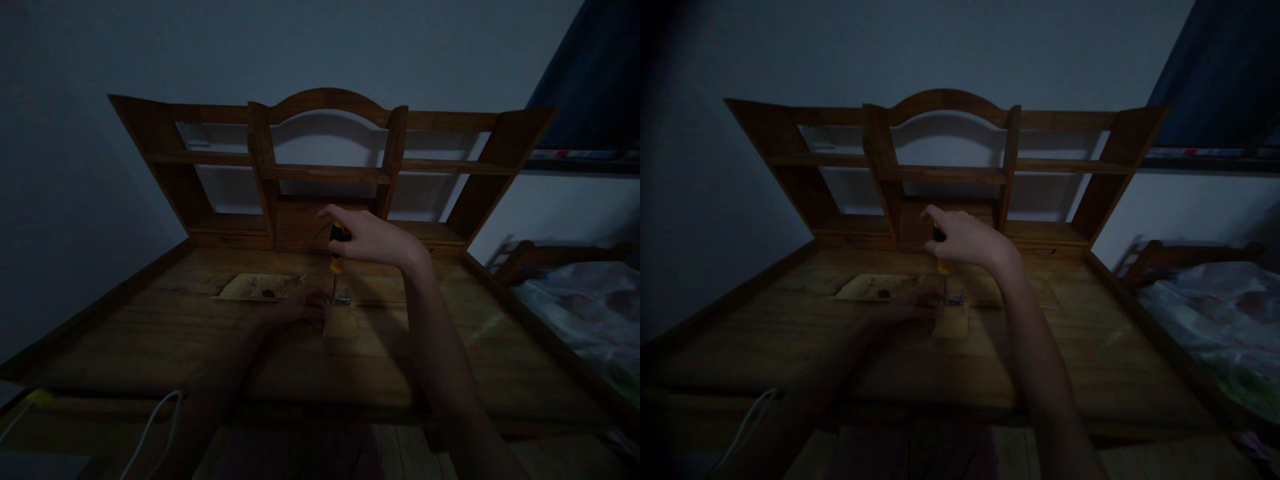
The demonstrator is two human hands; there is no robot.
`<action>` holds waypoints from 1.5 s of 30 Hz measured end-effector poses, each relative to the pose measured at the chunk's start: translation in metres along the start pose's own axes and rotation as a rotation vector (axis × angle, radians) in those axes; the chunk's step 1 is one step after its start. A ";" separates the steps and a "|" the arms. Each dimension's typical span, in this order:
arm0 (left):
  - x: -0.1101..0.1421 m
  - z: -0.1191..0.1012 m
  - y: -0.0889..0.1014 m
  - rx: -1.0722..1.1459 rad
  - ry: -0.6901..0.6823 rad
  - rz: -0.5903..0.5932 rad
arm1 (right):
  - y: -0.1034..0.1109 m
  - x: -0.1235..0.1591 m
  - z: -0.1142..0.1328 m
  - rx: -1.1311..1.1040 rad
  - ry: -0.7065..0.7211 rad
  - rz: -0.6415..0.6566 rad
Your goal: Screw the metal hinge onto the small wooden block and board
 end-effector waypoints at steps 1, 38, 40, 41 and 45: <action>0.000 0.000 0.001 0.008 -0.001 -0.003 | 0.001 0.001 0.002 -0.005 0.004 0.004; 0.000 -0.003 -0.003 -0.040 -0.030 0.043 | -0.002 -0.002 -0.002 0.038 -0.039 -0.031; -0.001 -0.002 -0.002 -0.047 -0.040 0.047 | -0.004 -0.002 -0.002 0.039 -0.021 -0.008; -0.001 -0.001 -0.002 -0.052 -0.042 0.051 | -0.005 -0.001 -0.001 0.033 -0.007 0.011; -0.001 0.001 -0.001 -0.061 -0.037 0.073 | -0.005 0.002 0.002 -0.007 0.015 0.053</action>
Point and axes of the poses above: each hand's wrist, its own x-axis away from the middle knuckle, its own y-axis out of the back of the hand, z = x × y, the point moved 9 cm from there along -x, towards the middle knuckle
